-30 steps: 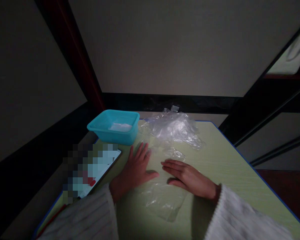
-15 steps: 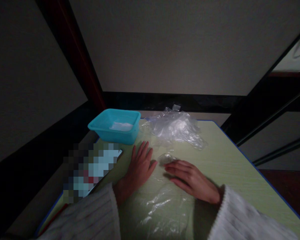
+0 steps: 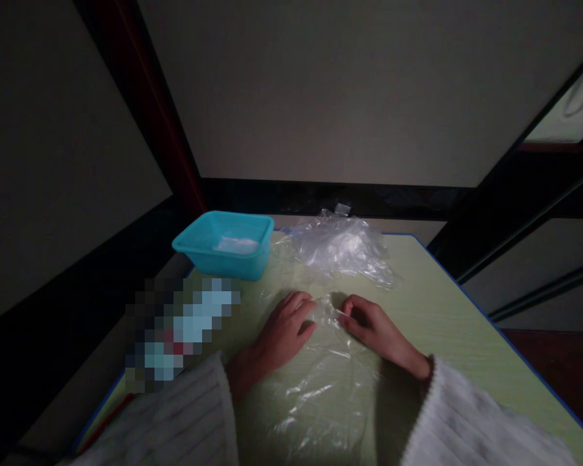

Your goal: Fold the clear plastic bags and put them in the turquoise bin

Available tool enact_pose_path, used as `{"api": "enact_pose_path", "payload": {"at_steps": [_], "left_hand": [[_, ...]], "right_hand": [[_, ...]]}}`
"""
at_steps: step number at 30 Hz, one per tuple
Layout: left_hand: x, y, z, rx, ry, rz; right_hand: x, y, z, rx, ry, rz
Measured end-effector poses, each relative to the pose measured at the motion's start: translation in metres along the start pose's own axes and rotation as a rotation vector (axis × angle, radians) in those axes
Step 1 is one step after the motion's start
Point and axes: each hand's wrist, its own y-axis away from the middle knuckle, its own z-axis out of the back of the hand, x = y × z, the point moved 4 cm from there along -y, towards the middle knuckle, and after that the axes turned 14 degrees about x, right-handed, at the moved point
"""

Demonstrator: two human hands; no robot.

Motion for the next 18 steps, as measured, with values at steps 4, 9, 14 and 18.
{"api": "enact_pose_path", "payload": {"at_steps": [4,9,14,18], "left_hand": [[0.0,0.0,-0.004,0.091,-0.04,-0.005],[-0.003,0.0,-0.003,0.138,-0.059,0.019],[-0.003,0.0,-0.003,0.128,-0.048,0.016],[-0.001,0.0,-0.004,0.113,-0.019,0.016]], "right_hand": [[0.006,0.0,-0.003,0.0,-0.191,0.019],[-0.006,-0.002,0.0,-0.136,-0.337,0.018],[-0.022,0.001,0.013,-0.375,-0.345,-0.003],[-0.026,0.007,0.022,-0.545,-0.271,-0.011]]}}
